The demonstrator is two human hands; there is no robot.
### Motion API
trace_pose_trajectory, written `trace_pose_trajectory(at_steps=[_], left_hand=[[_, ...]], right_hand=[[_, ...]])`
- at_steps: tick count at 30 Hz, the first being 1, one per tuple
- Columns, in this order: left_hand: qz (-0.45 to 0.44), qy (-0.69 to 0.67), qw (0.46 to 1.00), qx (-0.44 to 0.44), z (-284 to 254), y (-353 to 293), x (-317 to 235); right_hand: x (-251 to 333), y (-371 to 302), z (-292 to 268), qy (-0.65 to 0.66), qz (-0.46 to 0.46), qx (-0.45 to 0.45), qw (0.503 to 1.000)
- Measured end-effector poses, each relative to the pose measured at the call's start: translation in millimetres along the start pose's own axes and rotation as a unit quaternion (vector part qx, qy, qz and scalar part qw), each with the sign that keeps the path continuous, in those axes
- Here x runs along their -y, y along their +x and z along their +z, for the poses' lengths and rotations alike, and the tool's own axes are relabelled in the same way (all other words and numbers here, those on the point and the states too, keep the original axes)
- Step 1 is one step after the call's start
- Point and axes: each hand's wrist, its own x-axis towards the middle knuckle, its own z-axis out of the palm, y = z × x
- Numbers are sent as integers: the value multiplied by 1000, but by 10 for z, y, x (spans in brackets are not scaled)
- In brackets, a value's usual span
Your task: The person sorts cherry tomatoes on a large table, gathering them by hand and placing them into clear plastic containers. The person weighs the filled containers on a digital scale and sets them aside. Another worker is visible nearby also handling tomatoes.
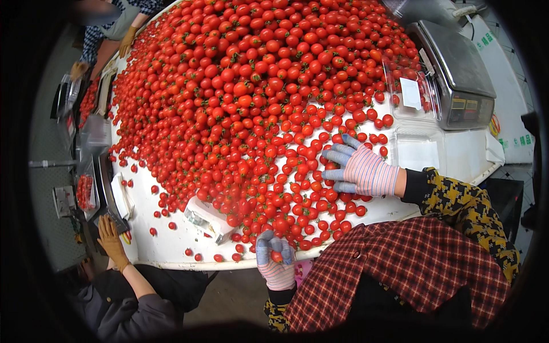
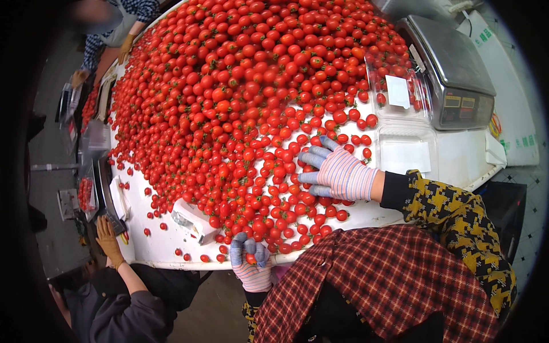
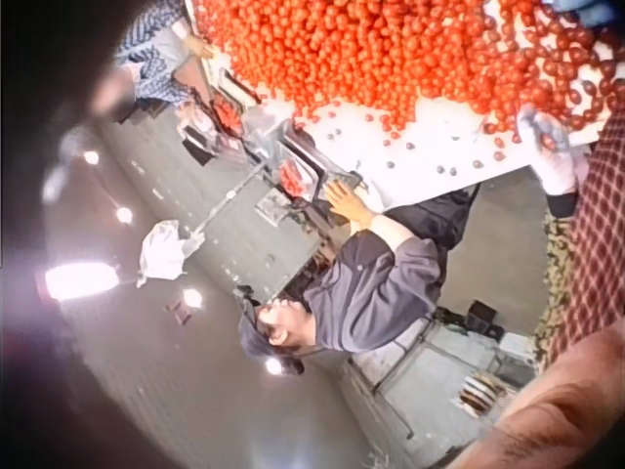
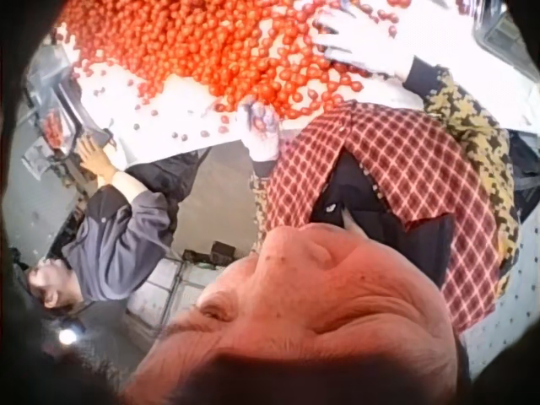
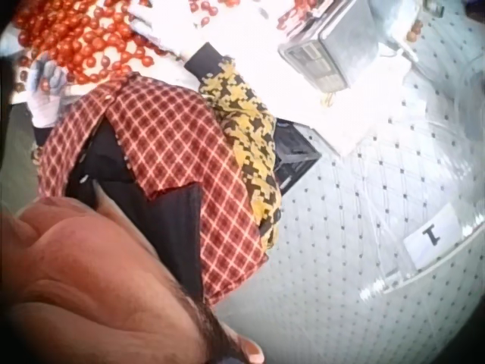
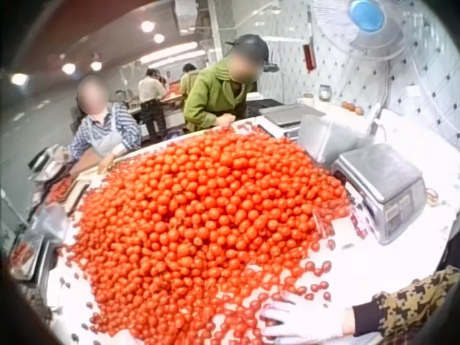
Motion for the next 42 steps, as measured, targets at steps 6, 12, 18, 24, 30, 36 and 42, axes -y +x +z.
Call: trace_pose_trajectory(at_steps=[6, 12, 18, 24, 30, 36, 42], left_hand=[[146, 51, 964, -217, -246, -351, 28], [263, 128, 836, -463, -1407, -571, 432], [170, 280, 746, -580, -2413, -928, 975], [153, 610, 537, -562, -2650, -1110, 1079], [494, 687, 500, -183, -981, -208, 499], [310, 884, 350, -2, -152, 615, 409], [310, 891, 317, -93, -117, 845, 87]], right_hand=[[177, 58, -188, 59, 4, -41, 997], [208, -127, 25, 63, 7, -47, 997], [218, -160, 49, 55, 1, -29, 998], [225, -426, 107, 70, -19, -57, 996], [322, -454, 426, -48, -119, 78, 989], [316, 89, 559, -95, -110, -2, 989], [250, 231, 488, -66, 14, -86, 994]])
